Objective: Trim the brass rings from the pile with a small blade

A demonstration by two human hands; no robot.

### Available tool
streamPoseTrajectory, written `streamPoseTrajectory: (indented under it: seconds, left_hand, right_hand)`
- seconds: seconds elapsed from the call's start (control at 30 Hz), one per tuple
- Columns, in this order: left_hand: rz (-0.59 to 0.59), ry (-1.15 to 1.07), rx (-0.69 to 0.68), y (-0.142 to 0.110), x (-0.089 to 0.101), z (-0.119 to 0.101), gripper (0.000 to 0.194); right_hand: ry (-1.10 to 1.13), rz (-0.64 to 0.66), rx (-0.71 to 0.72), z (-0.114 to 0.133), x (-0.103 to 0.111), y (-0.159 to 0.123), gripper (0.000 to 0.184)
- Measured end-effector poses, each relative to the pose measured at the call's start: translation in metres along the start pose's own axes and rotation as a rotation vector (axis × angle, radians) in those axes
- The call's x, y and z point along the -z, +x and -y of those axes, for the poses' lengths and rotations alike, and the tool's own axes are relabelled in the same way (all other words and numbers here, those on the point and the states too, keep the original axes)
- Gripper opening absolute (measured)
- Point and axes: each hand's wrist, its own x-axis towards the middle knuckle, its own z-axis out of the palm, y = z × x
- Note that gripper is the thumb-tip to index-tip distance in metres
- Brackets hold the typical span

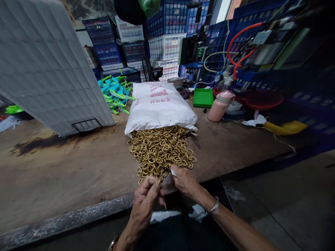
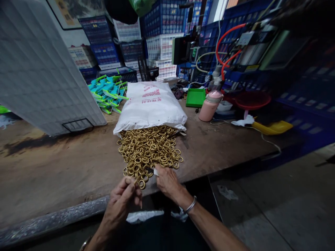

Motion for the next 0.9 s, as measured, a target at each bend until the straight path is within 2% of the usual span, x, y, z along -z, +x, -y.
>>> streamPoseTrajectory:
  seconds: [0.1, 0.27, 0.37, 0.5, 0.63, 0.7, 0.77, 0.9]
  left_hand:
    - [-0.050, -0.187, 0.002, 0.004, 0.009, -0.011, 0.017]
    - [-0.174, -0.281, 0.009, 0.012, 0.040, -0.015, 0.015]
    - [-0.241, -0.315, 0.019, 0.009, 0.053, -0.012, 0.014]
    - [-0.284, -0.395, 0.065, 0.006, 0.064, -0.007, 0.011]
    - [-0.274, -0.470, 0.134, 0.005, 0.071, 0.003, 0.024]
    - [-0.261, -0.499, 0.186, 0.005, 0.072, 0.008, 0.021]
    - [-0.246, -0.519, 0.224, 0.005, 0.069, 0.010, 0.014]
    - [-0.235, -0.454, 0.250, 0.006, 0.057, 0.010, 0.021]
  right_hand:
    - [0.044, -0.047, 0.010, 0.004, -0.001, -0.001, 0.020]
    - [0.055, 0.014, 0.041, 0.017, -0.016, -0.008, 0.013]
    - [-0.007, 0.034, 0.014, 0.022, -0.028, -0.012, 0.009]
    - [-0.128, 0.054, -0.029, 0.028, -0.041, -0.012, 0.014]
    - [-0.190, 0.077, -0.065, 0.030, -0.044, -0.010, 0.013]
    - [-0.192, 0.067, -0.065, 0.029, -0.043, -0.009, 0.012]
    - [-0.187, 0.054, -0.074, 0.028, -0.039, -0.005, 0.012]
    - [-0.151, 0.021, -0.105, 0.024, -0.029, 0.003, 0.011]
